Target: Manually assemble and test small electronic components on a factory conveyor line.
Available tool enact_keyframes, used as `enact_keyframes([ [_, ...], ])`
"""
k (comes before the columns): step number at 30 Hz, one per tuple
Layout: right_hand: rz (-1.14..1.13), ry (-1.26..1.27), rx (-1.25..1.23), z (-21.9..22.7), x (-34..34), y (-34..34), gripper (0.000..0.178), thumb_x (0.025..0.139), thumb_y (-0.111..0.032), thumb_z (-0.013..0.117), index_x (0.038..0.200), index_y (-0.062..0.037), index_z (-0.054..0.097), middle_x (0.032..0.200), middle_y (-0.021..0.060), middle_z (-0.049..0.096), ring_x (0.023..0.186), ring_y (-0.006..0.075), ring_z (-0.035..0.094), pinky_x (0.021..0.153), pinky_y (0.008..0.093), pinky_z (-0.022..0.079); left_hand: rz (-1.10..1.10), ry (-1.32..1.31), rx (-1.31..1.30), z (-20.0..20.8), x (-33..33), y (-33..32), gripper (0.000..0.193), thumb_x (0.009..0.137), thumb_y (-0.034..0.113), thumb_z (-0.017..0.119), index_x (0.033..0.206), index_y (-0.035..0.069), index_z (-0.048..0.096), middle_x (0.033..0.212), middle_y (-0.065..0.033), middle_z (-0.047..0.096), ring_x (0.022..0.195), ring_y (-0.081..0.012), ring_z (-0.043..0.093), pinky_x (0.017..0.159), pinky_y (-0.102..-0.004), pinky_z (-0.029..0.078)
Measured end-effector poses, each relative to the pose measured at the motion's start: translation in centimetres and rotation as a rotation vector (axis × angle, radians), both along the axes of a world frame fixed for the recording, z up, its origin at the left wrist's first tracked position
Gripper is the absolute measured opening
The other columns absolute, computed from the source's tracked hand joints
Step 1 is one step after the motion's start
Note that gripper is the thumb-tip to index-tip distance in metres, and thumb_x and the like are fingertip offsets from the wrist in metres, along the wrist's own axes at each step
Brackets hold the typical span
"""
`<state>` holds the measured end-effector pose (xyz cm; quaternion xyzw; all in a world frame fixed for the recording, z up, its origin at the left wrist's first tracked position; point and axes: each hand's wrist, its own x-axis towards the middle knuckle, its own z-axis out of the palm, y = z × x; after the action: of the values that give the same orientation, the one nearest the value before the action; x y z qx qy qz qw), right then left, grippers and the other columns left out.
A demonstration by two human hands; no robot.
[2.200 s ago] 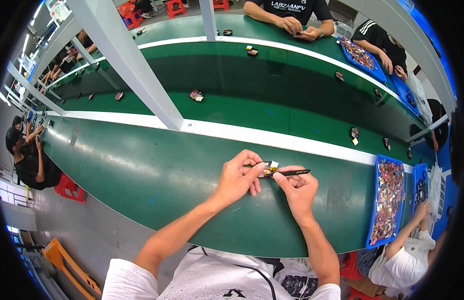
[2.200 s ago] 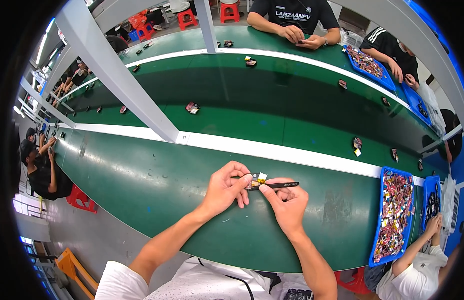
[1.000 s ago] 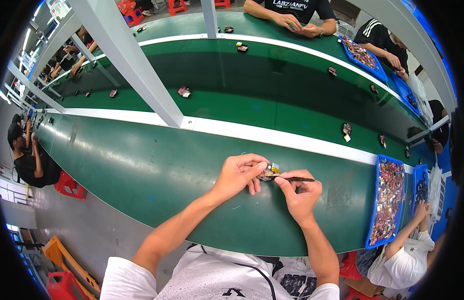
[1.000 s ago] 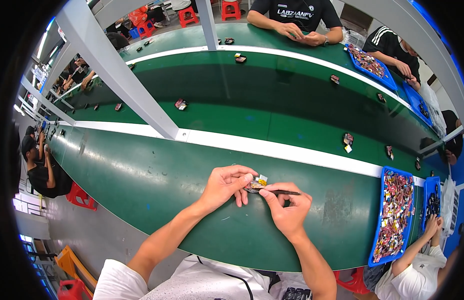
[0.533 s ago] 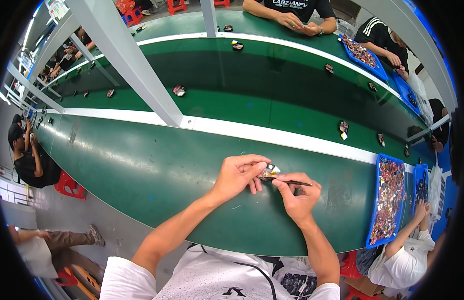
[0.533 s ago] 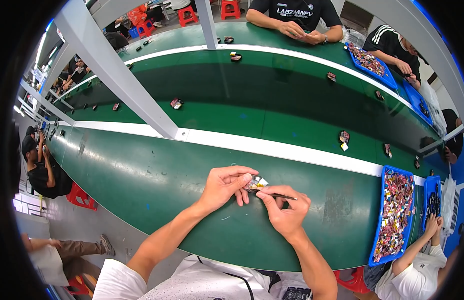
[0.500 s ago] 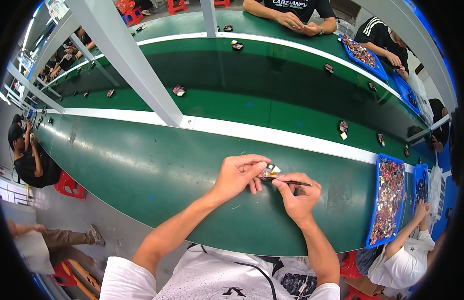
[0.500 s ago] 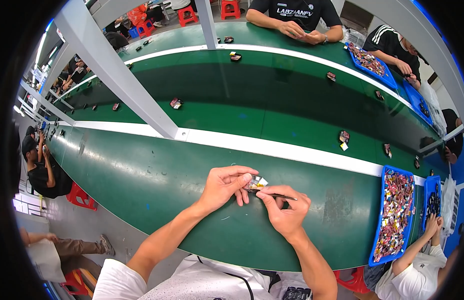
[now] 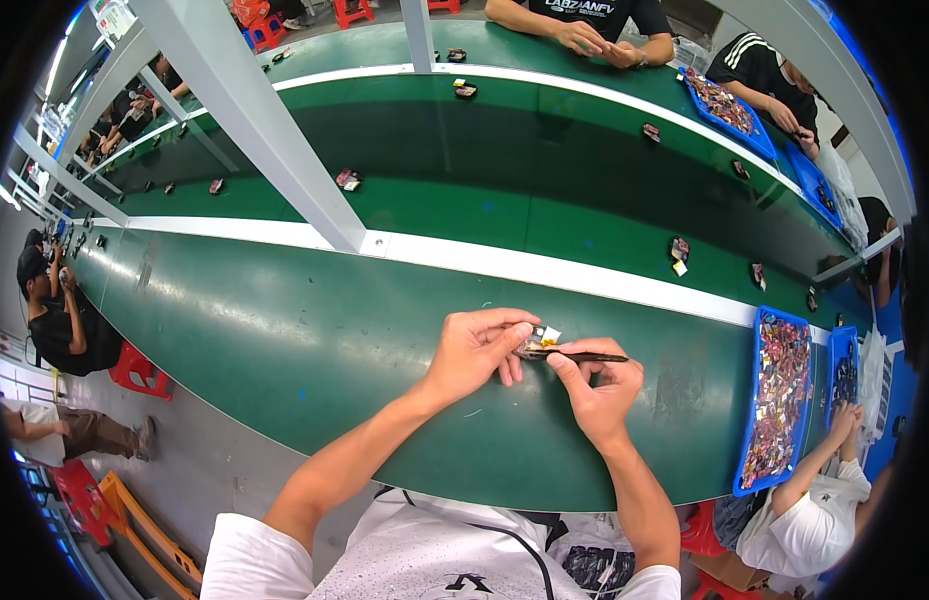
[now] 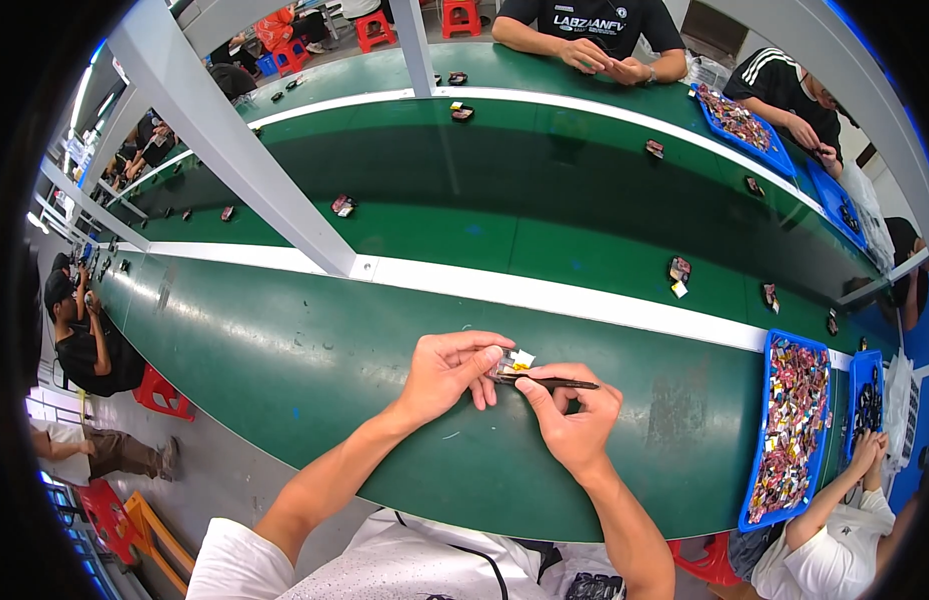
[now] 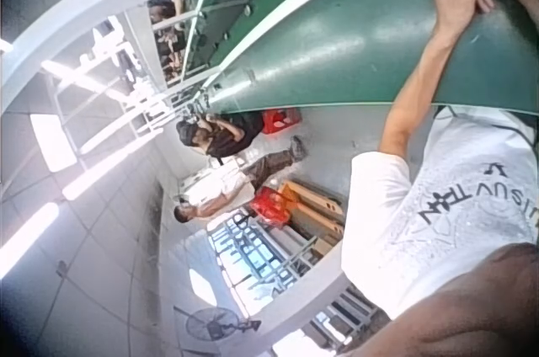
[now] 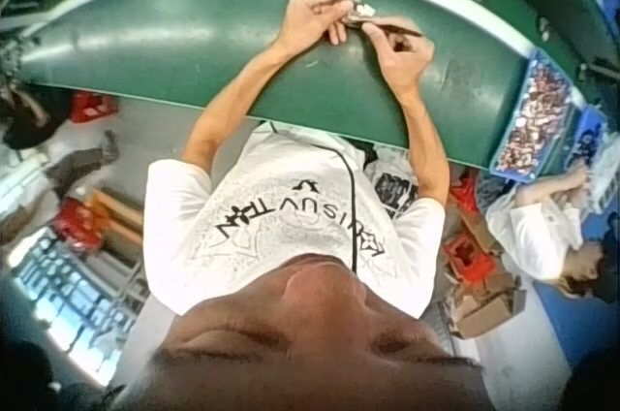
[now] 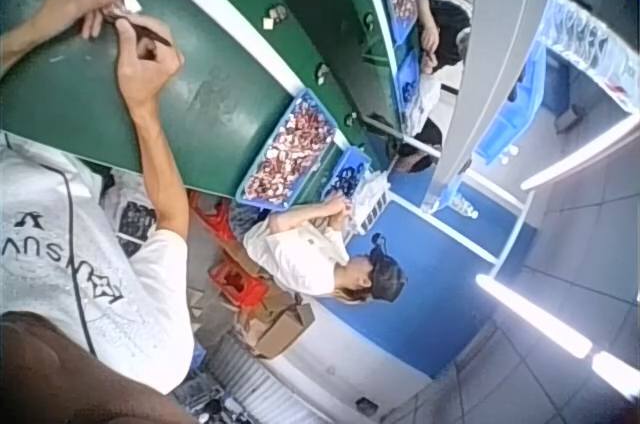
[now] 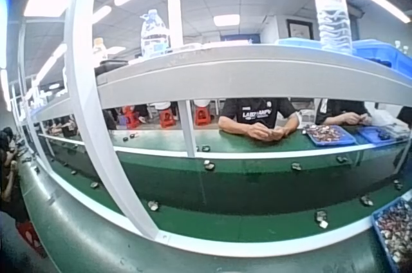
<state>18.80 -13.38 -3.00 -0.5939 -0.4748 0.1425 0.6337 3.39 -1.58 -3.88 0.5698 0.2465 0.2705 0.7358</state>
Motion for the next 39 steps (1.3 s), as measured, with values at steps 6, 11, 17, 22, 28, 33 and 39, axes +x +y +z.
enact_keyframes([
  [6, 0.008, -0.118, 0.010, 0.0, 0.1, -0.1, 0.014, 0.078, -0.002, 0.085, 0.088, -0.0045, 0.076, 0.066, -0.0014, 0.067, 0.043, 0.0014, 0.040, 0.044, 0.0213, 0.029, 0.044, -0.016, -0.017, -0.1, 0.0, 0.1, 0.023, 0.102, 0.011, 0.062, 0.116, -0.006, 0.070, 0.082, -0.0093, 0.071, 0.058, -0.0129, 0.067, 0.049, -0.0234, 0.053],
  [11, 0.024, -0.163, 0.024, 0.1, 0.0, -0.1, 0.014, 0.078, -0.003, 0.085, 0.088, -0.0048, 0.076, 0.067, -0.0002, 0.069, 0.042, 0.0025, 0.041, 0.043, 0.0217, 0.030, 0.009, -0.021, 0.003, -0.2, 0.0, 0.1, 0.026, 0.104, 0.010, 0.059, 0.119, -0.009, 0.067, 0.088, -0.0137, 0.072, 0.059, -0.0145, 0.068, 0.049, -0.0245, 0.055],
  [17, 0.037, -0.189, 0.019, 0.4, 0.1, -0.1, 0.013, 0.077, -0.002, 0.085, 0.086, -0.0052, 0.076, 0.075, 0.0024, 0.075, 0.041, 0.0034, 0.041, 0.043, 0.0219, 0.032, -0.002, -0.010, 0.001, -0.1, -0.1, 0.1, 0.026, 0.104, 0.010, 0.058, 0.119, -0.009, 0.066, 0.089, -0.0139, 0.072, 0.059, -0.0149, 0.068, 0.049, -0.0246, 0.055],
  [22, 0.058, -0.207, 0.044, 0.6, 0.1, -0.1, 0.012, 0.077, -0.001, 0.084, 0.084, -0.0057, 0.076, 0.080, 0.0049, 0.077, 0.040, 0.0046, 0.042, 0.043, 0.0223, 0.033, -0.024, 0.036, -0.040, 0.9, 0.0, 0.1, 0.025, 0.099, 0.007, 0.064, 0.119, -0.008, 0.067, 0.086, -0.0120, 0.073, 0.060, -0.0127, 0.067, 0.049, -0.0243, 0.053],
  [28, 0.073, -0.302, 0.082, 0.7, -0.3, 0.1, 0.013, 0.075, 0.003, 0.081, 0.083, -0.0067, 0.076, 0.079, 0.0052, 0.077, 0.043, 0.0090, 0.051, 0.045, 0.0240, 0.039, -0.004, 0.104, -0.018, 0.7, 0.1, 0.0, 0.025, 0.093, 0.002, 0.069, 0.116, -0.008, 0.068, 0.080, -0.0105, 0.074, 0.058, -0.0104, 0.065, 0.047, -0.0242, 0.051],
  [33, 0.095, -0.335, 0.077, 0.6, -0.7, 0.3, 0.014, 0.076, 0.004, 0.080, 0.083, -0.0074, 0.076, 0.079, 0.0045, 0.077, 0.047, 0.0120, 0.057, 0.047, 0.0249, 0.042, 0.035, 0.116, -0.005, 0.3, 0.1, 0.1, 0.020, 0.093, 0.000, 0.069, 0.111, -0.008, 0.069, 0.076, -0.0097, 0.072, 0.056, -0.0102, 0.065, 0.046, -0.0245, 0.051],
  [39, 0.062, -0.362, 0.136, 0.3, -0.4, 0.8, 0.015, 0.075, 0.003, 0.081, 0.085, -0.0064, 0.074, 0.083, 0.0055, 0.077, 0.045, 0.0103, 0.054, 0.045, 0.0251, 0.041, 0.070, 0.149, -0.012, 0.6, 0.5, 0.7, 0.018, 0.094, 0.000, 0.066, 0.110, -0.009, 0.066, 0.080, -0.0118, 0.071, 0.058, -0.0141, 0.067, 0.049, -0.0261, 0.054],
])
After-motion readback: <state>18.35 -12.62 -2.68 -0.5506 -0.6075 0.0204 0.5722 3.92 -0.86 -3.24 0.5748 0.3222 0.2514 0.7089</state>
